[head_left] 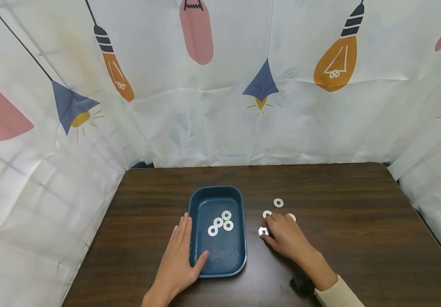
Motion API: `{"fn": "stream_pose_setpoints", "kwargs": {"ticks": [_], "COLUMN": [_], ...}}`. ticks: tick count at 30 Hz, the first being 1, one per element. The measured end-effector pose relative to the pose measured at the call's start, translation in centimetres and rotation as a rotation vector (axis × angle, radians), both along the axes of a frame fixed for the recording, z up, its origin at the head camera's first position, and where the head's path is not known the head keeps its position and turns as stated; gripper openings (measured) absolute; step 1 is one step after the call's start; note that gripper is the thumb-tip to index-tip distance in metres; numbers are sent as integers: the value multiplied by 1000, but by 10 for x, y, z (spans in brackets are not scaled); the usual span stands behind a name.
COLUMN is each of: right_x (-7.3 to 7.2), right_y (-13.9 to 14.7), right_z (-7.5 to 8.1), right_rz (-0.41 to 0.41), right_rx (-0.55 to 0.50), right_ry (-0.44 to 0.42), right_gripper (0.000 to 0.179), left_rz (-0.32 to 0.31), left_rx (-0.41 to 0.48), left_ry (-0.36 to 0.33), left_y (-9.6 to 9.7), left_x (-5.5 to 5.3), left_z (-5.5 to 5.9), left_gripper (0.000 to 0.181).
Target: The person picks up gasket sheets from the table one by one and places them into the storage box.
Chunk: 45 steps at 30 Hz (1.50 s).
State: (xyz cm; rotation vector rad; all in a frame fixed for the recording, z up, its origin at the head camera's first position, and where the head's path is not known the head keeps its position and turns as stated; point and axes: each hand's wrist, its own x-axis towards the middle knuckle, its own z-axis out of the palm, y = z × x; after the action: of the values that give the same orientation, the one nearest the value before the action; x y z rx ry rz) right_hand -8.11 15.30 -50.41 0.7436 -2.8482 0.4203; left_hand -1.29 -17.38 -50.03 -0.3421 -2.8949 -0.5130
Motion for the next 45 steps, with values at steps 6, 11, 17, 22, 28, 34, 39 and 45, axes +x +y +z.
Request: {"fn": "stream_pose_setpoints", "kwargs": {"ticks": [6,11,17,22,28,34,39,45], "right_x": [0,0,4,4,2,2,0,-2], "right_y": [-4,-11,-16,-10,-1,2,3,4], "right_z": [7,11,6,2,-5,-7,-5,-1], "right_rz": [46,52,26,39,54,61,69,74], "right_rx": [96,183,225,148,67,24,-11,-37], "right_ry": [102,165,221,214,206,219,212,225], "right_gripper": [22,18,13,20,27,28,27,26], "left_rz": [-3,-3,5,2,2,1,4,4], "left_rx": [-2,-2,-4,-7,-11,-10,-8,-6], "left_ry": [4,10,-6,3,9,16,8,7], "left_y": [0,0,0,0,0,0,1,2], "left_x": [0,0,0,0,1,0,1,1], "left_z": [0,-1,0,-1,-2,-2,-1,0], "left_gripper": [103,103,103,102,102,102,103,103]}}
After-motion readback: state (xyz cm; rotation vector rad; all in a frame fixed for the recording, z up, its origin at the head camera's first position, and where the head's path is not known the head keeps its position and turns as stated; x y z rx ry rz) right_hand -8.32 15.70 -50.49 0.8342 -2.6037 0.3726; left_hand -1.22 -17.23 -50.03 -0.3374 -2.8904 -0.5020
